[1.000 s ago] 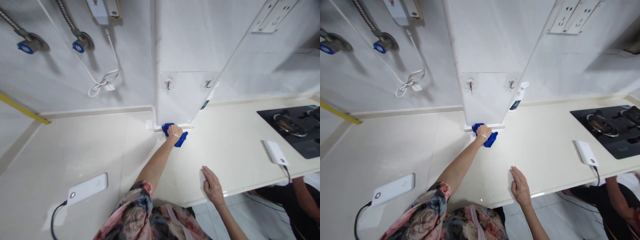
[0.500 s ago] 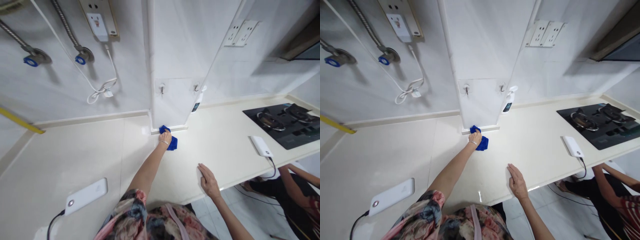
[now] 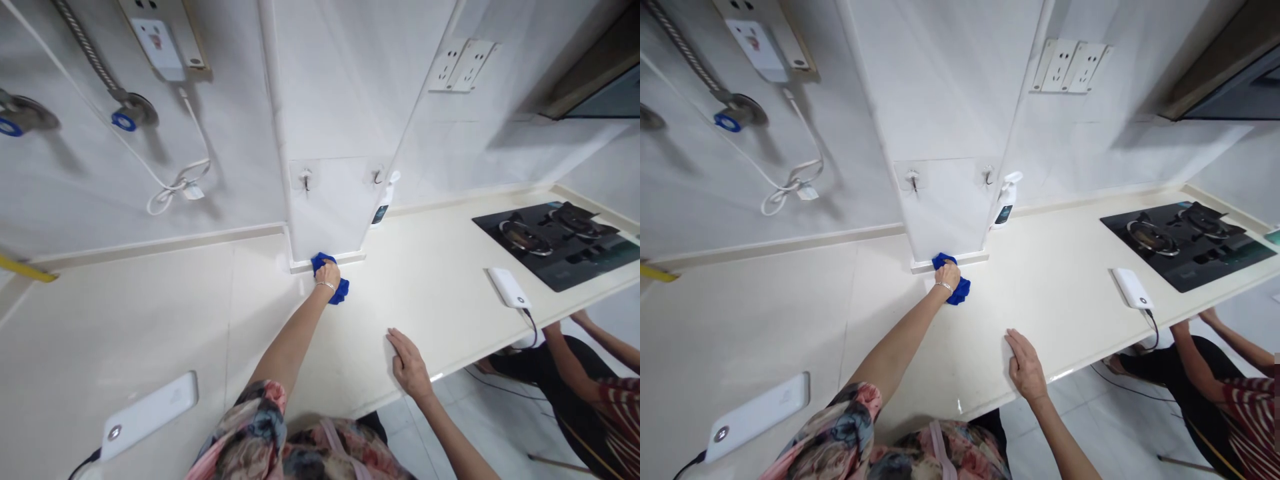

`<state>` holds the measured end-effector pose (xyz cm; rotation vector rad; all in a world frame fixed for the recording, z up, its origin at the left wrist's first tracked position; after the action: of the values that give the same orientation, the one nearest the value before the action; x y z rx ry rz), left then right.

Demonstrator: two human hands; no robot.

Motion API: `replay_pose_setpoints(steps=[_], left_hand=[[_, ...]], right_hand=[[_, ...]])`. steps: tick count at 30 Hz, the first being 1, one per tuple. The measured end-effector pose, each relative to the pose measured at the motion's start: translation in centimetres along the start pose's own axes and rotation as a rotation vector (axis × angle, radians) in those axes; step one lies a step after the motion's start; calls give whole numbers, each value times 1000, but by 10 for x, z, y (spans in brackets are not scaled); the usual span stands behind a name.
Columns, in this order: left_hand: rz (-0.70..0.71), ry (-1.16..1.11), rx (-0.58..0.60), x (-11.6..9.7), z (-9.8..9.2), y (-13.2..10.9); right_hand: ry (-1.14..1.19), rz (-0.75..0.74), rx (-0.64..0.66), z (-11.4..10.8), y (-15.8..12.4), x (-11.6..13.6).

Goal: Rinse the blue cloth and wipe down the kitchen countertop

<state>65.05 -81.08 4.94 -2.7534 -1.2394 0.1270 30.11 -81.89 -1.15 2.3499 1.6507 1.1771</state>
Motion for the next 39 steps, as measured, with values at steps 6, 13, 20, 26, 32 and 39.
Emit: replay_pose_setpoints(steps=[6,13,20,26,32,39], left_hand=[[157,-11,27,-44,0,8],[276,-44,84,-74,5,22],[272,-53,112,-81,1,18],[286,-50,126,-81,-8,14],[300,-54,134,-84,-7,17],[294,-36,139,-87,-8,22]], right_hand=[[10,0,5,-2,3,4],[11,20,17,-3,3,5],[-4,25,24,-2,1,2],[-1,29,15,-2,1,2],[14,45,20,-1,1,1],[32,30,-2,-3,4,1]])
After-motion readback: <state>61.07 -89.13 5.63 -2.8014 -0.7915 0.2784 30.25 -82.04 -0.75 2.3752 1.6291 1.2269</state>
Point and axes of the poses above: each hand's wrist, its own y-axis towards the middle knuckle, its own z-axis out of the palm, x = y × z, the point moved 8 cm from there along y, towards the middle knuckle, and after that the axes turned 11 degrees about y, right-handed, at the moved point
